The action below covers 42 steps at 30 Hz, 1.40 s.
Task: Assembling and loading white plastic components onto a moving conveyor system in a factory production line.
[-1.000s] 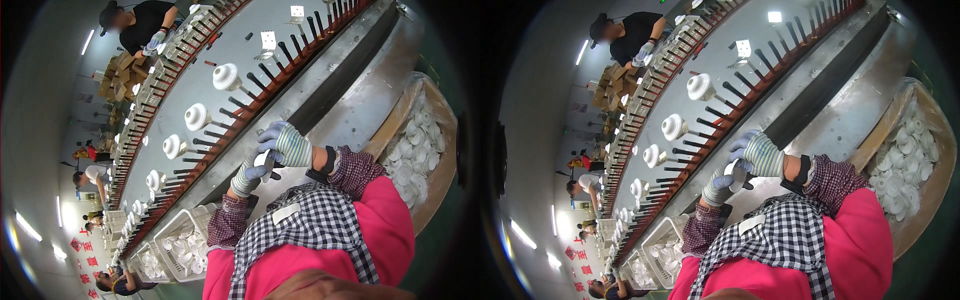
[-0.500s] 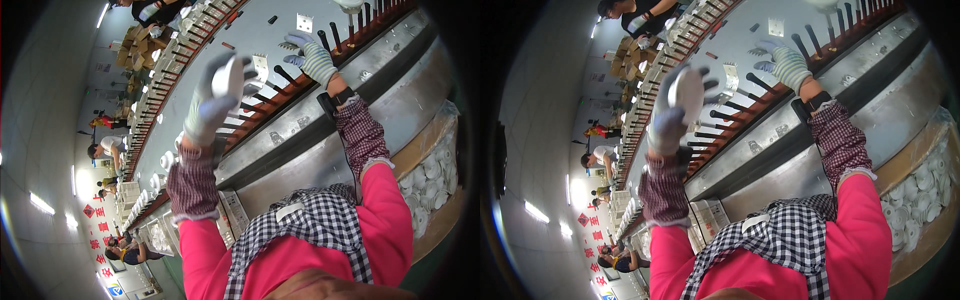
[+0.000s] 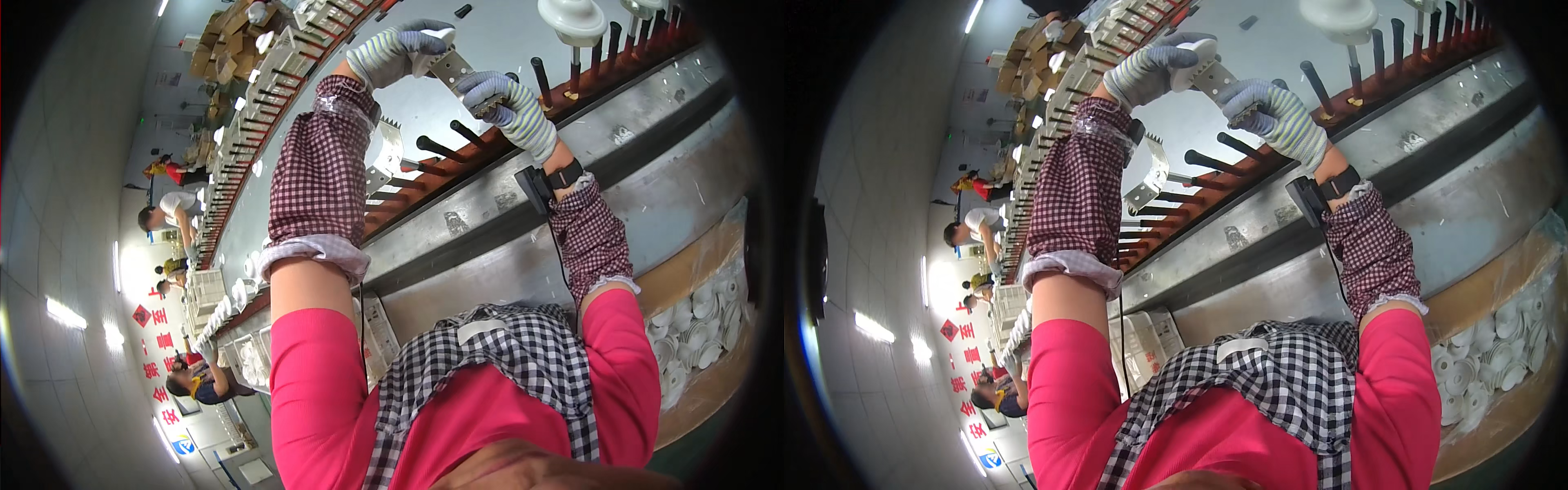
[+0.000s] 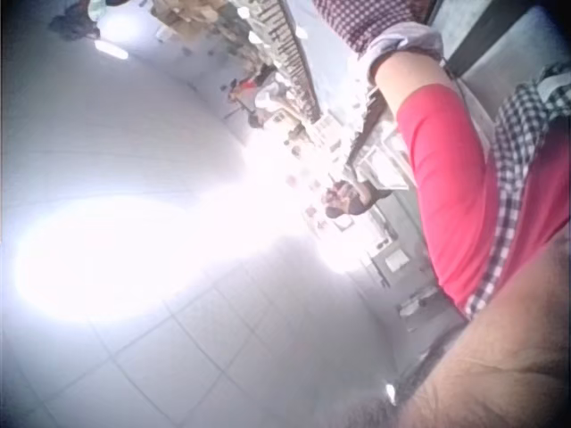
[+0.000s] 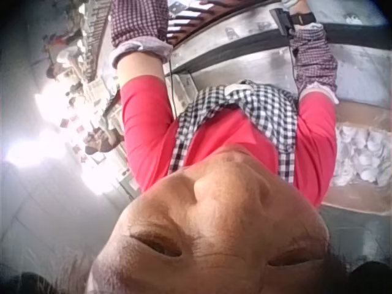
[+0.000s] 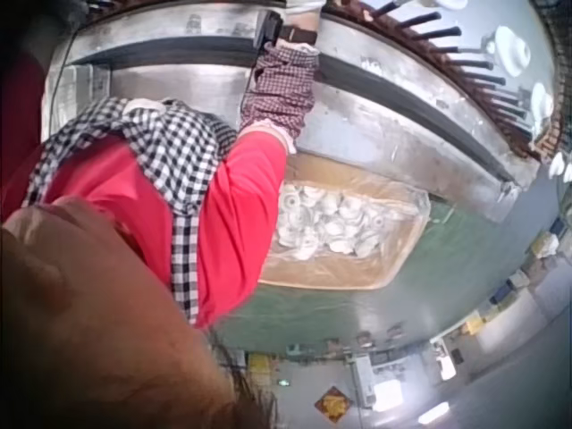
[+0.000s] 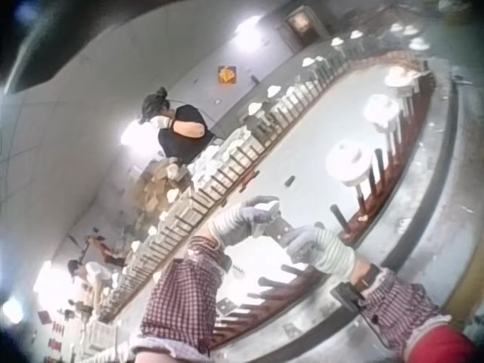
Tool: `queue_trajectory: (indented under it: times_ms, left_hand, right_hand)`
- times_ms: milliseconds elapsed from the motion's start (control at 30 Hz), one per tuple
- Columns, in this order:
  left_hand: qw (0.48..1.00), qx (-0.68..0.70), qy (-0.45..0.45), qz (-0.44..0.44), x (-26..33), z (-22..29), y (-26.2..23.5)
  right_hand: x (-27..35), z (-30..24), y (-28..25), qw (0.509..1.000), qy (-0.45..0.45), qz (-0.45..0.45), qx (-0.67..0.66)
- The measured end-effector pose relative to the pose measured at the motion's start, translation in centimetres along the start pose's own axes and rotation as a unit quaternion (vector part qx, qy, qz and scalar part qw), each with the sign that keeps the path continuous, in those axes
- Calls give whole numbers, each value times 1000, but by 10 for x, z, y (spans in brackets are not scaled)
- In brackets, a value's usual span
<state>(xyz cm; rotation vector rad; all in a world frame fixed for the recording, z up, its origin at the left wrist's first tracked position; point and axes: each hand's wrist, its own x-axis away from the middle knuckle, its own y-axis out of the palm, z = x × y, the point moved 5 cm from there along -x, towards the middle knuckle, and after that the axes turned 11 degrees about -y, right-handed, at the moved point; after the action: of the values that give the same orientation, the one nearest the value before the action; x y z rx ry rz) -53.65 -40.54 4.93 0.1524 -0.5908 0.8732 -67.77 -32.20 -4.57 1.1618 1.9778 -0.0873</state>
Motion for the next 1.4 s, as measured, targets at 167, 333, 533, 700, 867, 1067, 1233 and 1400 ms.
queue_trajectory:
  times_ms: [167,333,533,700,867,1067,1233,1400]
  left_hand:
    - [992,-89,89,22,20,-13,-6]
    - [953,-189,113,206,53,-26,5]
    - [899,-168,104,390,118,-55,28]
    - [836,-242,105,481,143,-73,21]
    - [827,-265,88,487,159,-97,-1]
    - [786,-235,81,567,242,-138,2]
    - [750,-302,132,573,384,-242,43]
    - [745,-202,-241,588,561,-414,10]
  right_hand:
    - [-6,11,30,999,-28,7,18]
    - [-5,27,70,988,41,61,134]
    - [-2,42,116,988,104,109,33]
    - [8,60,143,986,94,138,17]
    - [15,105,149,972,129,69,185]
    - [30,109,189,965,84,-37,245]
    - [105,58,191,957,142,11,254]
    - [239,45,125,874,400,41,272]
